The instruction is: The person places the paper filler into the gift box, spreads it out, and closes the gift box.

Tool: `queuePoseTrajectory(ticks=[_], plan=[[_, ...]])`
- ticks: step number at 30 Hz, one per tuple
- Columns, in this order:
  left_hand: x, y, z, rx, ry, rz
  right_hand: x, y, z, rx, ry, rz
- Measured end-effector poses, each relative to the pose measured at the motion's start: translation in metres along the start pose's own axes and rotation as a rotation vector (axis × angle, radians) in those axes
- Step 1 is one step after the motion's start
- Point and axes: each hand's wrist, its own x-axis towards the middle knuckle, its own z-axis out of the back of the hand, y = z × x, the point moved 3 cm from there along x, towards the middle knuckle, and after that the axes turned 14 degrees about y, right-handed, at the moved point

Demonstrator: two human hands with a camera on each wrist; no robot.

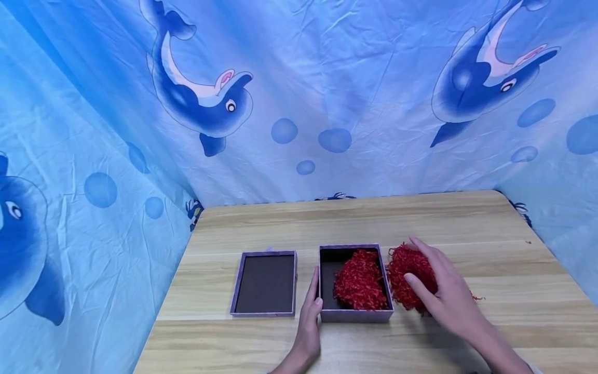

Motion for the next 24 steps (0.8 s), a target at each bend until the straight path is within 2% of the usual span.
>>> queuePoseTrajectory(ticks=[8,15,24], plan=[[0.000,-0.004,-0.001,0.006,0.006,-0.009,-0.005,-0.013,0.008,0.030,-0.084,0.014],[0.001,-0.004,-0.001,-0.002,0.000,0.003,-0.008,-0.030,0.012,0.039,-0.138,-0.031],[0.000,0.006,0.001,-0.013,0.009,-0.082,-0.008,-0.050,0.015,0.064,-0.159,-0.053]])
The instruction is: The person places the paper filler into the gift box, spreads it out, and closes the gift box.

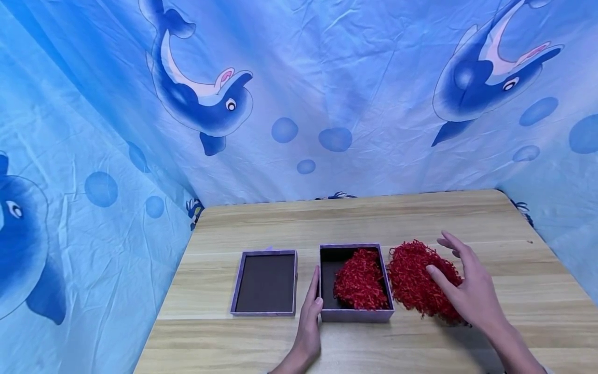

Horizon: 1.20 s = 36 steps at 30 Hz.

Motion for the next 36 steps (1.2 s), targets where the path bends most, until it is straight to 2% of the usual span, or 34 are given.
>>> queuePoseTrajectory(ticks=[6,8,18,26,30,33,36], plan=[[0.001,-0.009,-0.002,0.000,0.001,0.070,-0.001,-0.014,-0.001,-0.009,0.017,-0.025],[0.001,-0.009,-0.002,0.004,0.002,0.076,-0.002,-0.020,-0.002,-0.004,0.035,-0.046],[0.000,-0.010,-0.002,0.014,0.005,0.031,-0.001,-0.048,-0.006,0.029,0.119,-0.090],[-0.001,0.008,0.002,-0.016,0.005,-0.007,-0.001,-0.067,-0.009,0.070,0.186,-0.137],[-0.001,0.006,0.002,-0.005,0.004,-0.030,-0.002,-0.072,-0.012,0.081,0.208,-0.135],[0.000,-0.001,0.001,0.007,0.000,-0.004,-0.002,-0.075,-0.015,0.084,0.223,-0.130],[0.001,-0.008,-0.001,0.017,-0.008,0.050,-0.002,-0.077,-0.020,0.082,0.238,-0.134]])
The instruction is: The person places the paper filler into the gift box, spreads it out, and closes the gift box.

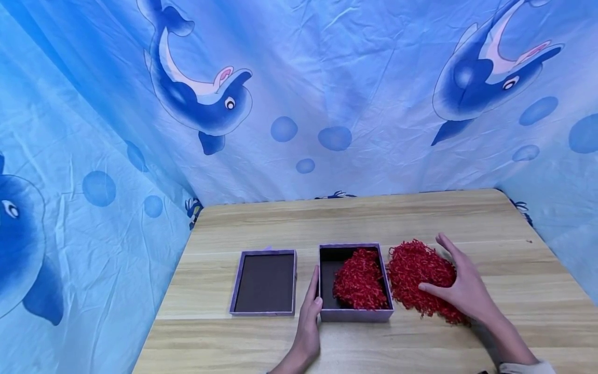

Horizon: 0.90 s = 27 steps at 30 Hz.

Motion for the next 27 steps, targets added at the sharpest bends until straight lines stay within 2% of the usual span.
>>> queuePoseTrajectory(ticks=[3,9,12,20,27], plan=[[0.000,0.002,0.000,-0.014,0.002,0.034,0.000,-0.002,-0.004,0.000,0.014,0.000],[0.000,0.013,0.002,-0.043,0.021,-0.038,-0.001,-0.002,-0.008,-0.018,0.059,0.024],[0.000,0.016,0.002,-0.056,0.023,-0.041,-0.001,0.000,-0.009,-0.015,0.074,0.036],[0.001,-0.002,0.000,-0.019,0.017,0.016,0.000,-0.003,-0.018,-0.010,0.111,0.075],[0.000,-0.003,0.001,-0.006,0.015,0.030,0.001,-0.007,-0.023,-0.047,0.086,0.168]])
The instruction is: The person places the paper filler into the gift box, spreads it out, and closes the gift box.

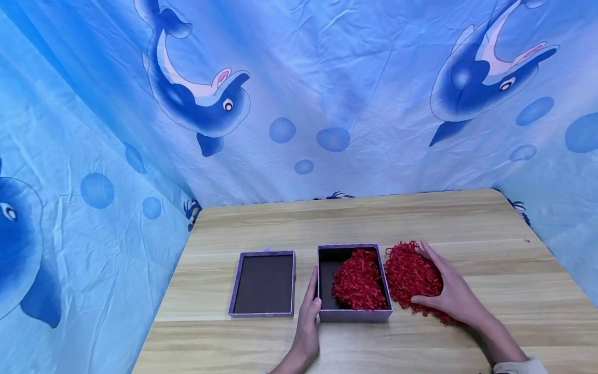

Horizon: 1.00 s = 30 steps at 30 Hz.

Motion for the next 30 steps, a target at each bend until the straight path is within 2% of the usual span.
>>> queuePoseTrajectory(ticks=[4,12,17,25,30], plan=[[0.000,0.000,0.000,-0.007,-0.006,0.014,0.000,0.002,0.001,-0.016,-0.015,0.016],[-0.001,0.001,0.000,-0.003,-0.001,-0.040,-0.002,0.003,0.000,-0.026,-0.043,0.040],[0.000,0.003,0.000,-0.008,-0.001,-0.054,-0.003,0.001,-0.001,-0.021,-0.055,0.012],[0.000,0.003,-0.001,-0.005,-0.011,-0.016,-0.005,0.003,0.001,0.030,-0.063,-0.040],[0.000,0.021,0.002,-0.071,-0.005,-0.025,-0.005,0.004,0.003,0.061,-0.063,-0.069]])
